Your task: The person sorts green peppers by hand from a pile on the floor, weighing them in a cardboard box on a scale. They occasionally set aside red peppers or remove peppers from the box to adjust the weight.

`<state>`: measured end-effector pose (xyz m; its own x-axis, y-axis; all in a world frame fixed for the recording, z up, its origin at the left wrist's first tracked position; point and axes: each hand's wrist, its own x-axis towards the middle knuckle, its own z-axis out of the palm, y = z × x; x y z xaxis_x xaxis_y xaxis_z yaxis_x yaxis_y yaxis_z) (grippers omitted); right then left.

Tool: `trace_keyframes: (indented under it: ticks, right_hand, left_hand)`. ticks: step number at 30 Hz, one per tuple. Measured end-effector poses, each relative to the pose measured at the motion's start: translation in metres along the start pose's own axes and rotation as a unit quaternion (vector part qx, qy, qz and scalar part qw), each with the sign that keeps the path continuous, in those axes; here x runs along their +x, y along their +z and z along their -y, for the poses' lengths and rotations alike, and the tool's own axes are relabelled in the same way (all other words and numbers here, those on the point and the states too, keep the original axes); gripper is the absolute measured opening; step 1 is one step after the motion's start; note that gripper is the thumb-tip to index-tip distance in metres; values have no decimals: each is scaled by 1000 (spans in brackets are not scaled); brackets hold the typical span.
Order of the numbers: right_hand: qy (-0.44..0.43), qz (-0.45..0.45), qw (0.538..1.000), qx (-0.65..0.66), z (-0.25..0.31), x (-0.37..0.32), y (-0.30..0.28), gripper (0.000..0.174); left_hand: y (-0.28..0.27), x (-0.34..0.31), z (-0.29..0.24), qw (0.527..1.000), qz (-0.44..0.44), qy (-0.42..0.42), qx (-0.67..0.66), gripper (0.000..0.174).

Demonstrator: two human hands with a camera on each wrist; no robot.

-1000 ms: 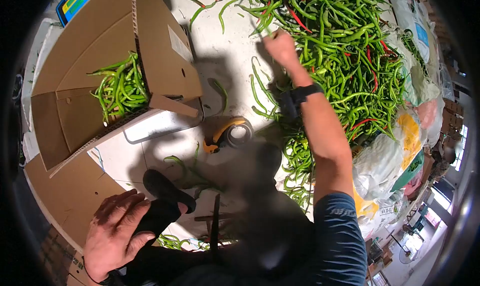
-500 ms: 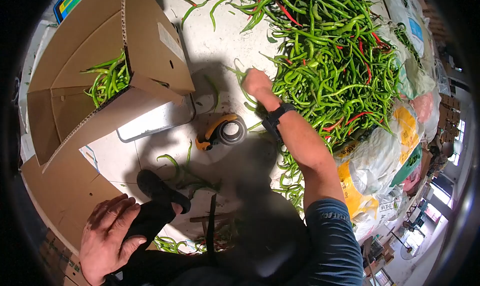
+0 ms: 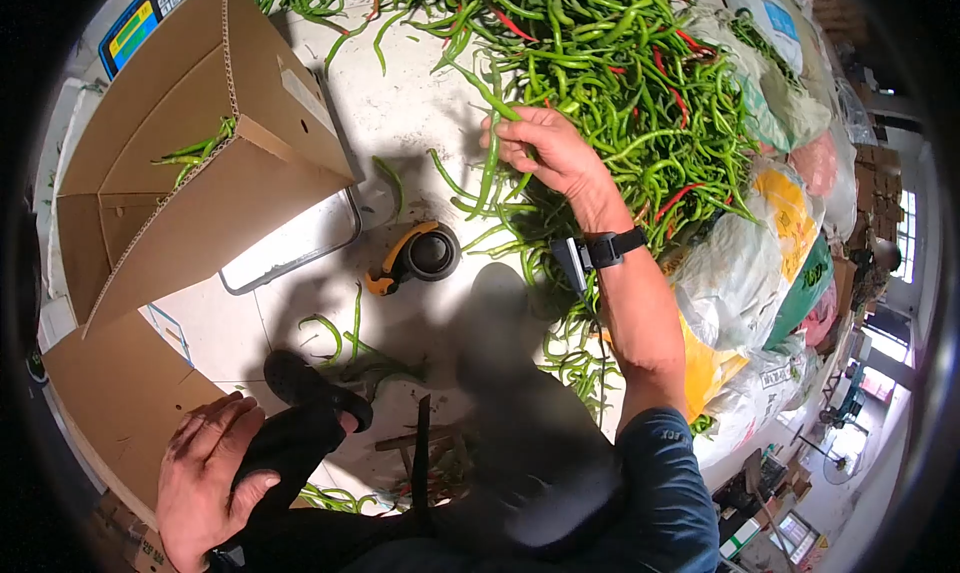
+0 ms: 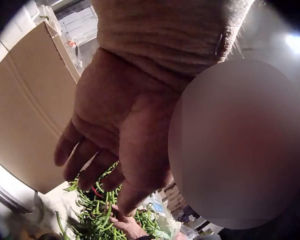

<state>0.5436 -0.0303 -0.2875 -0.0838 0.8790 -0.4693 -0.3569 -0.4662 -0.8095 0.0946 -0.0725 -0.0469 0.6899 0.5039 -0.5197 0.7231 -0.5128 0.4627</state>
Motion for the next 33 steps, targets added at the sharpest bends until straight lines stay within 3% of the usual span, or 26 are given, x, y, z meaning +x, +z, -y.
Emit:
trace_keyframes:
  ticks: [8,14,24,26,27,29,32,33]
  right_hand:
    - [-75,48,992,95,-12,-66,17,27]
    - [-117,2,984,131,-32,-117,23,22]
    - [-75,-77,989,101,-55,-151,37,16]
    - [-35,-128,986,-101,-63,-151,53,15]
    - [28,-112,956,-269,-79,-155,80,14]
    - [9,4,925,-379,-102,-158,99,23]
    - [-21,33,782,-622,-138,-155,87,22]
    - [-18,34,780,-624,-150,-155,80,22]
  left_hand:
    - [11,0,-25,998,-19,49,25,51]
    - [22,5,-43,999,-8,46,-2,51]
    - [24,4,-49,996,-14,87,-29,49]
    - [22,-1,-51,996,-8,89,-31,49]
    - [24,-7,-47,996,-13,87,-33,49]
    - [27,-9,-41,994,-46,93,-22,47]
    - [23,-13,-37,997,-43,67,-22,47]
    - [21,-13,-36,996,-43,67,-25,47]
